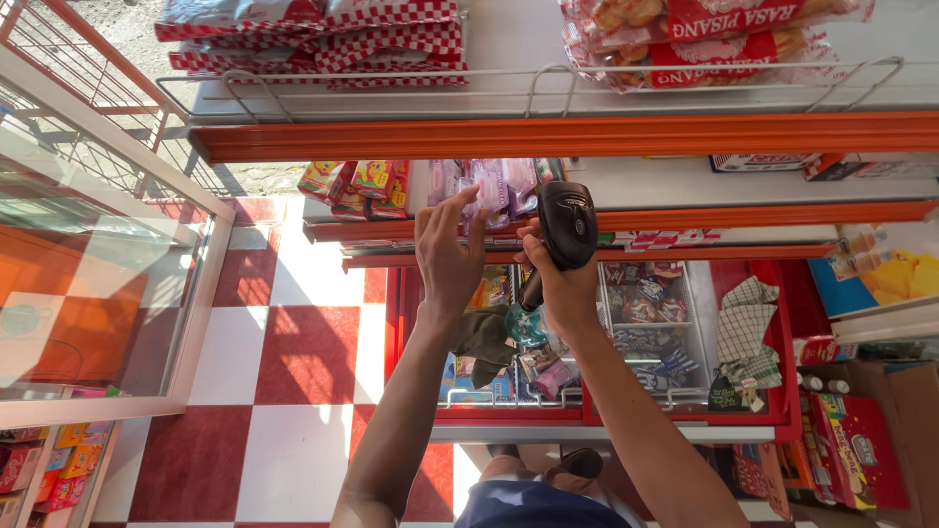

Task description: The person scans items while moving them into a box, then uses a spray bottle and a cloth to wipe down the glass top of a red freezer.

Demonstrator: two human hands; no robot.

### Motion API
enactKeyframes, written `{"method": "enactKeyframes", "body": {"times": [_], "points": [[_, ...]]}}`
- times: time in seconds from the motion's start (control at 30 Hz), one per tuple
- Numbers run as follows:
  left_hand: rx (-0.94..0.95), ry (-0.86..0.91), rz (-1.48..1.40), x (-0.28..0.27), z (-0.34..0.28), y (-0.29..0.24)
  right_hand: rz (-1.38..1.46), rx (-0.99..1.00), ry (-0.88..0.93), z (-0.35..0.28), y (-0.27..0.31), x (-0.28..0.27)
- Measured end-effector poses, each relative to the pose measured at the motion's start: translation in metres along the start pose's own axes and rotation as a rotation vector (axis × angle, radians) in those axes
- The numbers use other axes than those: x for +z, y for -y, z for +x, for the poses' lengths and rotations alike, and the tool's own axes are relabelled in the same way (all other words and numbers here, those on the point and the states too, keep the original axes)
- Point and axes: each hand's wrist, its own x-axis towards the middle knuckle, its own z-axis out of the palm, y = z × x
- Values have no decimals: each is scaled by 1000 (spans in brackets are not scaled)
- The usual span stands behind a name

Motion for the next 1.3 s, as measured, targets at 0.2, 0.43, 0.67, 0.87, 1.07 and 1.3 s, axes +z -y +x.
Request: {"method": "enactKeyframes", "body": {"times": [0.2, 0.43, 0.67, 0.87, 1.07, 1.3], "points": [[62, -125, -22, 10, -25, -24, 26, -53, 22, -17, -6, -42], [-43, 147, -406, 78, -134, -95, 44, -18, -98, -75, -13, -137], [-177, 560, -604, 154, -232, -162, 77, 84, -445, -153, -15, -270], [-418, 958, -697, 211, -299, -225, 434, 43, -640, -219, 5, -390], [-689, 1397, -836, 283, -353, -264, 596, -48, -782, -255, 36, -473], [-1111, 1584, -989, 360, -359, -277, 796, -27, -770, -248, 68, -521]]}}
